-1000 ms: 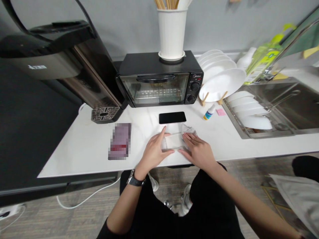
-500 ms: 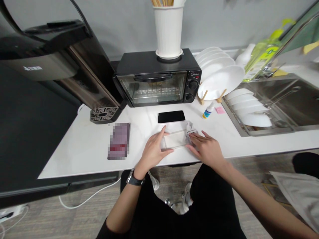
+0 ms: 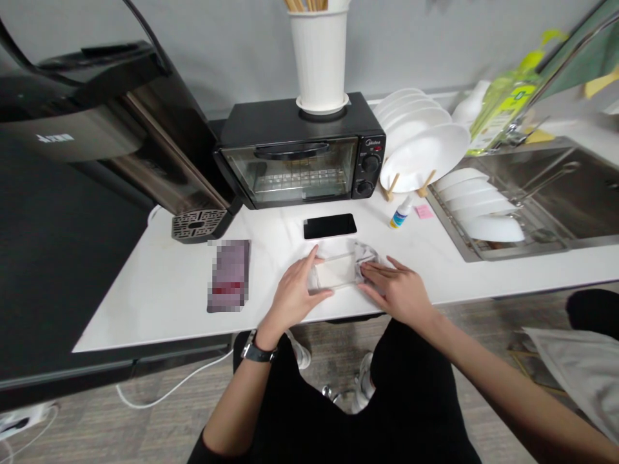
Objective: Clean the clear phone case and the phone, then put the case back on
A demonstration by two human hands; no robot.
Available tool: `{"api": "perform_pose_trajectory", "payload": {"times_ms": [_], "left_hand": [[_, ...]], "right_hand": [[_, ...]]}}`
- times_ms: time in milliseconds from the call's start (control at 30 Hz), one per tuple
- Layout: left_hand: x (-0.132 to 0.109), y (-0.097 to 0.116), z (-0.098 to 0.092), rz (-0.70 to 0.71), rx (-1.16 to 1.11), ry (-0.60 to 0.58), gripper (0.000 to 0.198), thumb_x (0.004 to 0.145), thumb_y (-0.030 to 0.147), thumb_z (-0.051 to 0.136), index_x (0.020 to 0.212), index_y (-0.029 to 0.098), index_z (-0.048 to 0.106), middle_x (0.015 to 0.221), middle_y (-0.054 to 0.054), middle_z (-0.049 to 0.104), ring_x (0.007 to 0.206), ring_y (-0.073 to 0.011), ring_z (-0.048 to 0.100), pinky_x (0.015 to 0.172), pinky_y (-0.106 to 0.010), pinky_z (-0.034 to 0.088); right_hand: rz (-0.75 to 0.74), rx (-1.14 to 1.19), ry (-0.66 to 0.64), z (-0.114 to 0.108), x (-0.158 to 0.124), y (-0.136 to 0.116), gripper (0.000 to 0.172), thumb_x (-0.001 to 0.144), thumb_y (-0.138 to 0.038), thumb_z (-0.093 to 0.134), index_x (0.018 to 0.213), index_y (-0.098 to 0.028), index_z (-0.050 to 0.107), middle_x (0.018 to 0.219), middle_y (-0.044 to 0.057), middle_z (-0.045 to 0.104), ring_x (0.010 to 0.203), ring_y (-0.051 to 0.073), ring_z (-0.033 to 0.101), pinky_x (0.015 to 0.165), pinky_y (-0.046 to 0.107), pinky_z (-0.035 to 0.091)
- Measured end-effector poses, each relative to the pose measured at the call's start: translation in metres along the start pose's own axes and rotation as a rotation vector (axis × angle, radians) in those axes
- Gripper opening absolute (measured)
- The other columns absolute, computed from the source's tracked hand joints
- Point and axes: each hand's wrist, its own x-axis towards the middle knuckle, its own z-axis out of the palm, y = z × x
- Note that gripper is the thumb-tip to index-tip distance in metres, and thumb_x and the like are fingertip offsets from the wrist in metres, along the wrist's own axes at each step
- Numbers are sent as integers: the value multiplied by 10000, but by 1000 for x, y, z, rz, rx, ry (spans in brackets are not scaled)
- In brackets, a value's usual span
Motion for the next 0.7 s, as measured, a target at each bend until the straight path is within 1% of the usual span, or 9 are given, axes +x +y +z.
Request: {"api": "perform_pose_trajectory", "payload": {"times_ms": [67,133,267,333,400,467,567,633,700], "left_hand": [[2,0,0,-6,5,-5,1122,817,365,857,1671,338,130,1437,-67,639,1338,-288,579,1176,-487,396],[4,-1,1,-5,3,-12,1142,813,384,862,1674,336,112,1434,-69,648,1339,-290,583,1178,-496,389],[3,-4,1,-7,27,-38,1144,820,358,843,1682,286,95,1461,-122,618,1336,-314,588,1171,-522,396],[2,-5,2,-25,51,-42,1168,797,322,849,1684,269,91,1468,-138,600,1326,-329,586,1151,-525,420],[0,-4,2,-19,43,-32,1189,792,326,854,1685,276,71,1452,-128,606,1330,-327,579,1145,-512,431],[-1,-3,1,-3,19,-17,1195,806,353,854,1684,301,45,1436,-105,622,1349,-315,568,1161,-500,417],[1,-1,1,-4,12,-18,1209,813,355,860,1678,345,16,1450,-74,626,1368,-298,561,1192,-503,378],[2,0,0,-3,17,-26,1207,817,359,861,1675,360,12,1462,-64,627,1375,-291,562,1206,-510,356],[3,-1,-1,7,12,-42,1195,826,391,855,1677,346,17,1464,-76,631,1382,-291,563,1208,-511,351]], "right_hand": [[55,-62,37,1,4,4,384,1068,-438,508,1257,-171,709,1287,146,750,1213,301,717,1183,557,439],[56,-55,54,11,16,-8,452,1042,-495,544,1263,-132,700,1311,183,731,1243,326,696,1201,565,417],[-96,113,7,34,37,-51,554,999,-581,587,1281,-113,679,1342,188,714,1258,297,685,1185,485,461],[-158,172,-32,35,35,-58,529,1004,-584,580,1293,-151,673,1352,145,718,1282,273,674,1181,475,469],[-157,193,-51,27,25,-47,423,1032,-537,558,1258,-207,695,1337,91,734,1294,255,670,1189,486,461],[-99,180,-43,15,11,-24,327,1065,-461,521,1200,-244,725,1293,57,758,1261,242,694,1191,498,458],[21,62,30,3,1,6,323,1080,-400,498,1213,-222,732,1241,79,777,1209,262,724,1188,547,446],[60,-8,74,6,7,5,368,1061,-437,529,1234,-177,724,1267,126,762,1225,300,712,1196,588,421],[33,-10,76,19,20,-13,470,1023,-524,573,1248,-135,712,1320,173,729,1265,330,684,1203,586,413]]}}
